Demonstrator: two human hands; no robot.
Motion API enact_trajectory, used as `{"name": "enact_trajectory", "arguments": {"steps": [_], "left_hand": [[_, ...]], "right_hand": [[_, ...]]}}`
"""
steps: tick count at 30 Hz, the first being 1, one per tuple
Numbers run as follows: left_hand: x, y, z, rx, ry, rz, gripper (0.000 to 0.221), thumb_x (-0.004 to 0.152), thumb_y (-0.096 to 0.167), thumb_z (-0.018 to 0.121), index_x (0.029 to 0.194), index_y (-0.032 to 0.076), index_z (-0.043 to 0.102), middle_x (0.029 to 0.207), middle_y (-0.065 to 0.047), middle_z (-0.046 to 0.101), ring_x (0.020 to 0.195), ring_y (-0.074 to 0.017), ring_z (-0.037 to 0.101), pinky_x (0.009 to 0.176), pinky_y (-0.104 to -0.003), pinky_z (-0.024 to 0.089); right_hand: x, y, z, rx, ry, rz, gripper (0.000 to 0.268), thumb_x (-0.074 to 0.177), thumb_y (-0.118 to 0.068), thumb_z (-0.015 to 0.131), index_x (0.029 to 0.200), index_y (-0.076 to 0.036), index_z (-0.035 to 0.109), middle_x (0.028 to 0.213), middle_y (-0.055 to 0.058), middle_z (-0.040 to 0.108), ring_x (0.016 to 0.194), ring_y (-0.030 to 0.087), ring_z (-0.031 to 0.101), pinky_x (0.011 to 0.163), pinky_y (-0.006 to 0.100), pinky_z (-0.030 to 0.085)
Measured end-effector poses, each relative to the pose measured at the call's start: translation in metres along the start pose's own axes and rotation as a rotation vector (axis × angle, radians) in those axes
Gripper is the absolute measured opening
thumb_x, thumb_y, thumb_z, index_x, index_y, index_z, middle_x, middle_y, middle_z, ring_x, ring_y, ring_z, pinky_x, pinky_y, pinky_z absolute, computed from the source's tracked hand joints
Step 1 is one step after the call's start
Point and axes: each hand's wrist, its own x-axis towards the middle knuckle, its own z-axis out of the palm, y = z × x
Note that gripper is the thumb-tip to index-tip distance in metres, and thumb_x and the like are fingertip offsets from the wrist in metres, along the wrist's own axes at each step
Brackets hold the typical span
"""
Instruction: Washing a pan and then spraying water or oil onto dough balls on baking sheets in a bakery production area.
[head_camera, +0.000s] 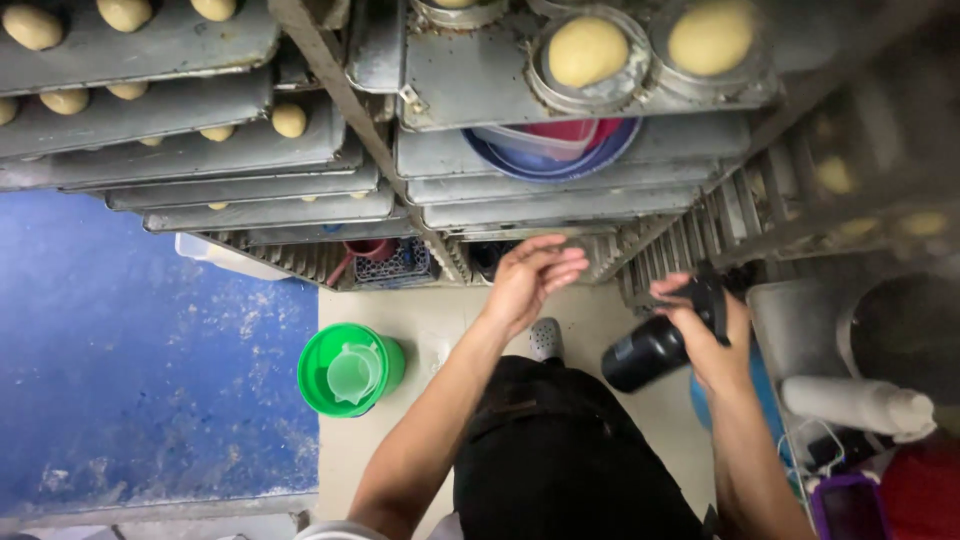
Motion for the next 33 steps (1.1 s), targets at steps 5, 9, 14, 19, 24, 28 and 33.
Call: {"name": "enact_trajectory", "arguments": {"steps": [5, 9, 14, 19, 24, 28, 33], "left_hand": [[-0.026, -0.024, -0.022, 0.06, 0.094, -0.052, 0.03, 0.099, 0.002, 0.052, 0.128, -0.006, 0.054, 0.117, -0.026, 0.069, 0.104, -0.0322, 0.072, 0.09, -0.037, 0.06], [-0.067, -0.054, -0.034, 0.133, 0.11, -0.082, 0.031, 0.097, 0.001, 0.053, 0.128, -0.005, 0.054, 0.116, -0.024, 0.07, 0.102, -0.0306, 0.072, 0.089, -0.038, 0.061], [-0.112, -0.086, -0.06, 0.237, 0.154, -0.187, 0.033, 0.1, 0.007, 0.054, 0.131, -0.004, 0.055, 0.116, -0.024, 0.07, 0.099, -0.0301, 0.073, 0.089, -0.04, 0.061], [-0.131, -0.085, -0.048, 0.871, 0.114, 0.144, 0.063, 0.089, 0.014, 0.072, 0.143, -0.002, 0.046, 0.119, -0.025, 0.066, 0.108, -0.0344, 0.066, 0.095, -0.041, 0.055], [-0.119, -0.053, 0.029, 1.286, 0.002, 0.396, 0.092, 0.071, 0.021, 0.091, 0.144, -0.001, 0.04, 0.128, -0.022, 0.061, 0.118, -0.0336, 0.061, 0.1, -0.042, 0.051], [-0.097, -0.037, 0.061, 0.815, -0.186, 0.318, 0.087, 0.077, 0.019, 0.087, 0.148, 0.003, 0.039, 0.13, -0.015, 0.062, 0.12, -0.0233, 0.064, 0.104, -0.037, 0.053], [-0.108, 0.011, 0.116, 0.677, -0.243, 0.344, 0.095, 0.083, 0.02, 0.085, 0.158, 0.003, 0.029, 0.141, -0.016, 0.055, 0.133, -0.0242, 0.056, 0.117, -0.039, 0.044]], "right_hand": [[0.024, 0.015, 0.016, 0.024, -0.078, -0.04, 0.043, 0.084, 0.003, 0.059, 0.127, 0.001, 0.063, 0.114, 0.013, 0.073, 0.109, 0.021, 0.071, 0.089, 0.036, 0.06], [0.048, 0.049, 0.038, 0.075, -0.103, -0.1, 0.03, 0.085, 0.001, 0.061, 0.114, 0.0, 0.066, 0.106, 0.009, 0.073, 0.102, 0.019, 0.074, 0.086, 0.035, 0.061], [0.043, 0.092, 0.073, -0.328, -0.162, -0.188, 0.011, 0.078, -0.01, 0.075, 0.088, -0.005, 0.072, 0.078, 0.003, 0.071, 0.072, 0.012, 0.066, 0.068, 0.031, 0.055], [-0.012, 0.065, 0.081, -0.128, -0.241, -0.28, 0.02, 0.086, -0.01, 0.068, 0.105, -0.004, 0.069, 0.097, 0.003, 0.072, 0.089, 0.011, 0.066, 0.082, 0.029, 0.055], [-0.049, -0.032, 0.081, -0.135, -0.281, -0.243, 0.033, 0.089, -0.012, 0.069, 0.121, -0.004, 0.067, 0.116, 0.006, 0.073, 0.1, 0.015, 0.068, 0.09, 0.032, 0.057], [-0.043, -0.105, 0.053, -0.242, -0.442, -0.522, 0.081, 0.084, -0.019, 0.08, 0.15, 0.003, 0.039, 0.151, 0.019, 0.048, 0.143, 0.028, 0.045, 0.116, 0.039, 0.038], [-0.043, -0.033, 0.021, -0.194, -0.554, -0.523, 0.119, 0.071, -0.024, 0.09, 0.159, 0.005, 0.015, 0.162, 0.022, 0.031, 0.147, 0.034, 0.035, 0.116, 0.042, 0.031]]}}
